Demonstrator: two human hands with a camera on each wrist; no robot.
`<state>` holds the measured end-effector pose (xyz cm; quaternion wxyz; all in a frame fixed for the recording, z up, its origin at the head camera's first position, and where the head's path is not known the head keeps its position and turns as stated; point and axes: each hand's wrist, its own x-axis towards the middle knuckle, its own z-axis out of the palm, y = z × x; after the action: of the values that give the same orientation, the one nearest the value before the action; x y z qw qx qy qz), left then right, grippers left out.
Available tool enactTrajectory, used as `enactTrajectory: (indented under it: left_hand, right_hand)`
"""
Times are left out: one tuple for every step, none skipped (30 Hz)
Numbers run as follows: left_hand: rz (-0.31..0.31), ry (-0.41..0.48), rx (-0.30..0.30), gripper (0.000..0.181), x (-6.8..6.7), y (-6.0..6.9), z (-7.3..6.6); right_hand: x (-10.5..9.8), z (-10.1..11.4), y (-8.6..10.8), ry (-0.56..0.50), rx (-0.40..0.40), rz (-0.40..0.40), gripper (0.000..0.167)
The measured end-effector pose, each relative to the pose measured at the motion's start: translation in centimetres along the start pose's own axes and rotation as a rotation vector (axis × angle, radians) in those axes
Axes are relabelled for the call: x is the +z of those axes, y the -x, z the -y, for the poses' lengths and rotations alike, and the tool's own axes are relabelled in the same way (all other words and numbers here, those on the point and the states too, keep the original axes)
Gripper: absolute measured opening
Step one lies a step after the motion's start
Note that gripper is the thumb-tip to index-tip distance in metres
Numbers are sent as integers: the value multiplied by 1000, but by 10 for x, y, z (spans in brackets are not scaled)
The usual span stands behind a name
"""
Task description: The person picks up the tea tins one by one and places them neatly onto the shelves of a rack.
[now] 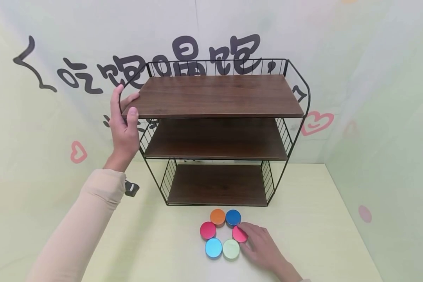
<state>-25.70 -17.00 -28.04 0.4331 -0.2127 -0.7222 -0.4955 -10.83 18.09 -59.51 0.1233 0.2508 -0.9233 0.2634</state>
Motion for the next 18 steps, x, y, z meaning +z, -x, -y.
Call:
enactTrajectory:
  left_hand:
    - [0,-1,1,57,0,0,0]
    - [-1,-1,4,57,0,0,1]
    - [0,0,5,58,0,0,3]
    - [-1,0,7,58,0,0,4]
    - [-2,0,10,58,1,0,7]
    - [-2,0,14,58,1,0,11]
    - [-5,-1,15,58,1,0,16]
    - [-7,-3,16,59,1,0,21]
    - [-9,-4,16,59,1,0,26]
    - [-10,-6,17,59,1,0,31]
    - [-11,-7,20,60,1,0,35]
    - [-10,-7,21,60,1,0,37]
    - [-10,-6,21,60,1,0,39]
    - [-11,-4,22,60,1,0,40]
    - [-11,-1,24,60,1,1,41]
    - [-11,0,26,60,1,1,41]
    - [-11,1,27,59,1,1,41]
    - [-11,1,28,59,1,1,41]
  right_hand:
    - [0,0,0,5,-4,-4,57]
    - [1,0,1,7,-6,-9,56]
    - [1,-1,1,4,-3,-10,56]
    - [1,-1,1,2,3,-8,56]
    - [2,-1,1,-2,12,-5,56]
    - [2,0,1,-6,22,0,56]
    - [1,0,1,-11,32,5,55]
    - [1,0,1,-15,42,10,55]
    - [1,0,1,-16,50,16,55]
    - [1,1,1,-16,56,18,55]
    - [1,1,1,-17,61,19,54]
    - [1,1,1,-13,60,19,54]
    - [1,1,1,-12,58,17,54]
    - [1,1,1,-9,53,14,54]
    - [1,1,1,-10,48,10,54]
    - [0,1,1,-10,41,5,54]
    - [0,1,1,-11,36,2,54]
    - [0,1,1,-10,33,-1,54]
